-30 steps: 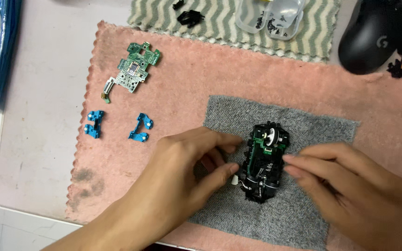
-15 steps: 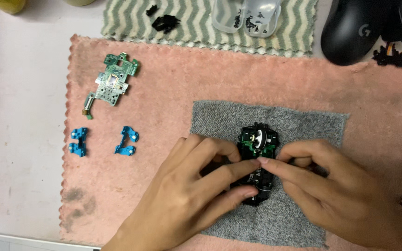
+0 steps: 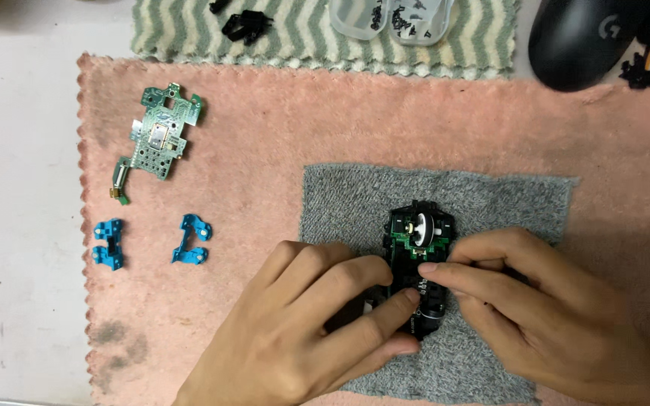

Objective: The person uses a small screwdriver to tighten screws on a black electronic component with a green circuit board. They then connect a black battery pack to the component and secure it in place.

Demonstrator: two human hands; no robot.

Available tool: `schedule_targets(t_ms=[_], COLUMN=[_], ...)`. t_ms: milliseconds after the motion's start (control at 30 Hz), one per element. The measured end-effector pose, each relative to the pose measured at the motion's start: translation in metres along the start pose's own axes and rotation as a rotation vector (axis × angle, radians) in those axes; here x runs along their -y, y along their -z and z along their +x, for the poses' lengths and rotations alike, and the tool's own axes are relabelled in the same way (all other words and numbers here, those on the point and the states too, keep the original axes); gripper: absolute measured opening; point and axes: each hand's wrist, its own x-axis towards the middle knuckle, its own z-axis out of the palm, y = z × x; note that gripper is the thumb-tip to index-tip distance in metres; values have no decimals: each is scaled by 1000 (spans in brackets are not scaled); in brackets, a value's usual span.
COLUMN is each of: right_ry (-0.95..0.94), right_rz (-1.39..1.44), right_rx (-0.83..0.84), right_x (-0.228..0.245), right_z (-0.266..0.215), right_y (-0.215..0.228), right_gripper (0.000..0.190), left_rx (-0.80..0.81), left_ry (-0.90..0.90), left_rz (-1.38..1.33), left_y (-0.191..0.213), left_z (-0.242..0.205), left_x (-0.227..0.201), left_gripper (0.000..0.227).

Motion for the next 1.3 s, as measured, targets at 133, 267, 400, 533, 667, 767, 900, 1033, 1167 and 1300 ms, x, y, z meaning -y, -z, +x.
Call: schedule_targets(t_ms=[133, 267, 400, 533, 667, 767, 900, 1033, 1167, 1300], right_ry=[110, 52, -21, 2, 158, 89, -28, 57, 46, 90], right_rz=[-140, -104, -9, -36, -228, -109, -67, -179, -214, -253], right_rx=[65, 77, 0, 69, 153, 122, 85, 92, 86, 88], right_x=[-3, 2, 6, 0, 3, 2, 8, 3, 6, 5], right_z=[1, 2, 5, -3, 2, -8, -19, -17, -21, -22], right_y=[3, 4, 8, 18, 28, 19, 13, 11, 6, 5], right_gripper=[29, 31, 29, 49, 41, 59, 64, 55, 53, 48], left_rx=[1, 8, -11, -28, -22, -29, -23, -11, -31, -37], left_ry=[8, 8, -36, -48, -77, -88, -87, -54, -77, -81], left_rz=[7, -6, 11, 46, 104, 152, 141, 113, 136, 113], left_y=[1, 0, -3, -7, -8, -8, -6, -6, -7, -6], left_z=[1, 1, -1, -4, -5, -4, -3, -3, -3, -3], left_x=[-2, -1, 1, -2, -2, -3, -5, -10, -9, -7], left_gripper=[25, 26, 28, 28, 28, 27, 26, 24, 21, 20])
